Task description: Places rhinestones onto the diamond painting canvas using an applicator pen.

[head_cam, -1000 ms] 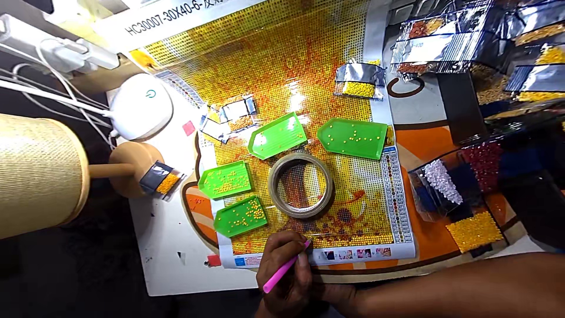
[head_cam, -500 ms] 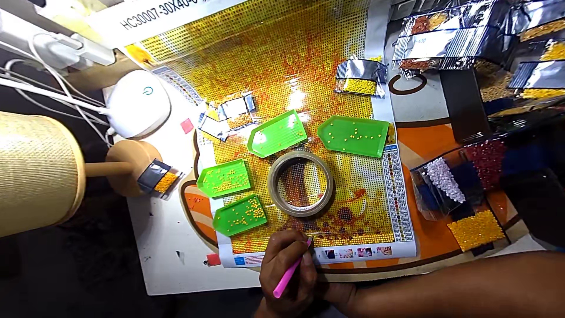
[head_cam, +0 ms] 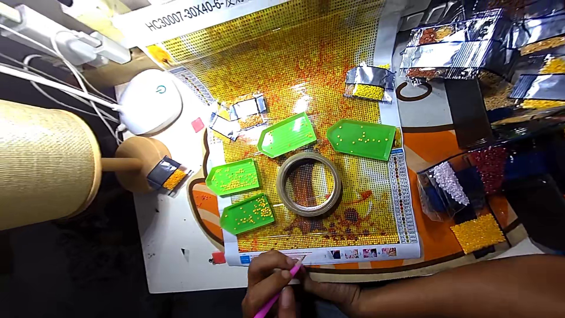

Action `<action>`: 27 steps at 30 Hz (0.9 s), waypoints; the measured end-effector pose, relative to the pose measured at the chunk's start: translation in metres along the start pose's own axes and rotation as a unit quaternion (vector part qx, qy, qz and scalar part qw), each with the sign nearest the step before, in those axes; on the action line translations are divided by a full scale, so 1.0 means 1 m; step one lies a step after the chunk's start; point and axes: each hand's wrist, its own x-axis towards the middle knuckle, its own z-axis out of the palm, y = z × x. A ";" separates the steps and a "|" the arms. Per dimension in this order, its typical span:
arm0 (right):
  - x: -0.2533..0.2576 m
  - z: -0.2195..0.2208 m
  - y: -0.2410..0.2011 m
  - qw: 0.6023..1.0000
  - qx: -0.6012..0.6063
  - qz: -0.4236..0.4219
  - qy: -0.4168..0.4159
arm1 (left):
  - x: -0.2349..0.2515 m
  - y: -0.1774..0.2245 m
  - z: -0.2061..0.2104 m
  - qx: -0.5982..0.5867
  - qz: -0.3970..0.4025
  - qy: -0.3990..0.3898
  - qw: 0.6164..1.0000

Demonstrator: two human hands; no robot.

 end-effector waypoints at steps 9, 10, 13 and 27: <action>0.005 -0.002 -0.012 0.990 -0.133 0.025 0.036 | -0.014 -0.024 -0.021 0.044 0.068 0.067 0.994; 0.004 -0.002 -0.011 0.991 -0.130 0.026 0.035 | -0.016 -0.024 -0.019 0.051 0.070 0.064 0.994; 0.004 0.001 -0.003 0.990 -0.123 0.014 0.061 | -0.026 -0.026 -0.018 0.080 0.076 0.049 0.993; -0.001 -0.007 0.000 0.996 -0.086 0.027 -0.018 | -0.045 -0.037 -0.017 0.132 0.099 0.030 0.986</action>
